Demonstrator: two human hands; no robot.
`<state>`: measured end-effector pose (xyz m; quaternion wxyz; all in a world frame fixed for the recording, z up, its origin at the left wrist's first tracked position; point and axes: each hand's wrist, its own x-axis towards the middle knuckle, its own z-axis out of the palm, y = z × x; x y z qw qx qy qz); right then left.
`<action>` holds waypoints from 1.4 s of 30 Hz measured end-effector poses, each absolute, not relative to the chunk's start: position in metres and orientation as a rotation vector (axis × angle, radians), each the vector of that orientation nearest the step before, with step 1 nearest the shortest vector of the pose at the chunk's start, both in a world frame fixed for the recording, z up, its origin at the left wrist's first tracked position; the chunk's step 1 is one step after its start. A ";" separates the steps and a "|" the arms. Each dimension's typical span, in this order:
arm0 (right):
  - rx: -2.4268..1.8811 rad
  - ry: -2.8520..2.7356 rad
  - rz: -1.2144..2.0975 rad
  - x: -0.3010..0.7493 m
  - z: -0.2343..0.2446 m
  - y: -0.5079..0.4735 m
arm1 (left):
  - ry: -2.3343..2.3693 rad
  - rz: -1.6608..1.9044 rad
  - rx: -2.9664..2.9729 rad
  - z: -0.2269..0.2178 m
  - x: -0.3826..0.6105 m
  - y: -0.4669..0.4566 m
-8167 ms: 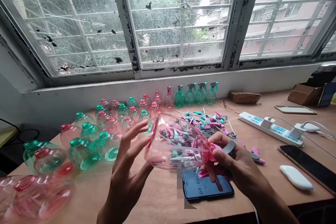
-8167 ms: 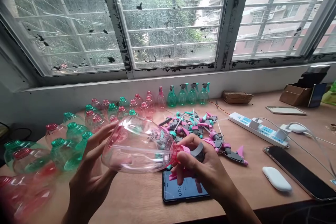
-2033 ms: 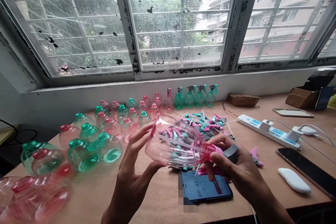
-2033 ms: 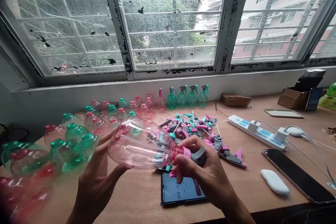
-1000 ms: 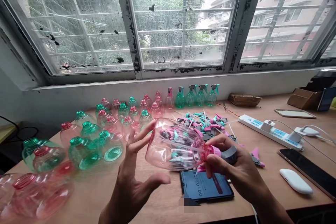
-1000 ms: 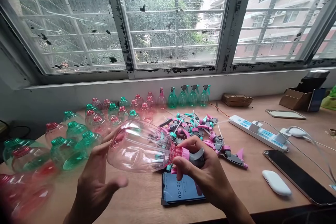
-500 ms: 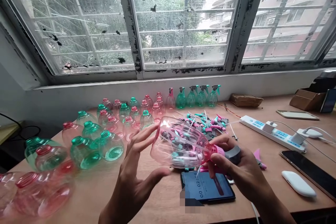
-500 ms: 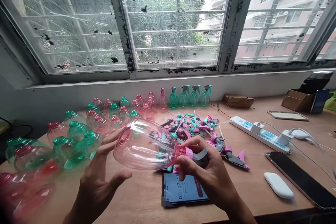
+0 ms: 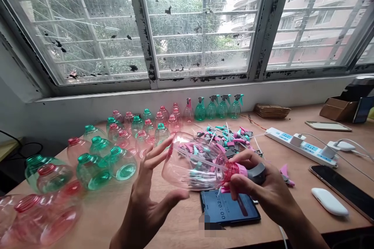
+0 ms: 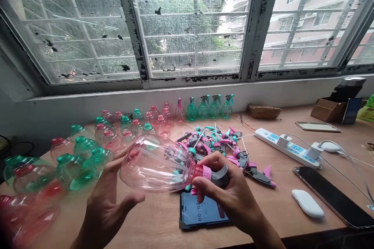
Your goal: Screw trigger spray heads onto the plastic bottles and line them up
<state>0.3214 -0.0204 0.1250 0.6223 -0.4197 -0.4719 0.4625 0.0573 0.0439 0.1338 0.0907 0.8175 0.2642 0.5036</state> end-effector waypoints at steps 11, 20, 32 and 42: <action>-0.935 -1.057 1.119 0.323 0.127 -0.020 | 0.734 1.472 2.467 0.132 0.057 0.047; -0.854 -1.001 1.163 0.323 0.127 -0.019 | 0.625 1.538 2.370 0.132 0.057 0.048; -0.950 -1.127 1.176 0.326 0.124 -0.018 | 0.634 1.480 2.369 0.135 0.053 0.046; -0.871 -1.002 1.111 0.321 0.127 -0.020 | 0.649 1.457 2.320 0.130 0.056 0.043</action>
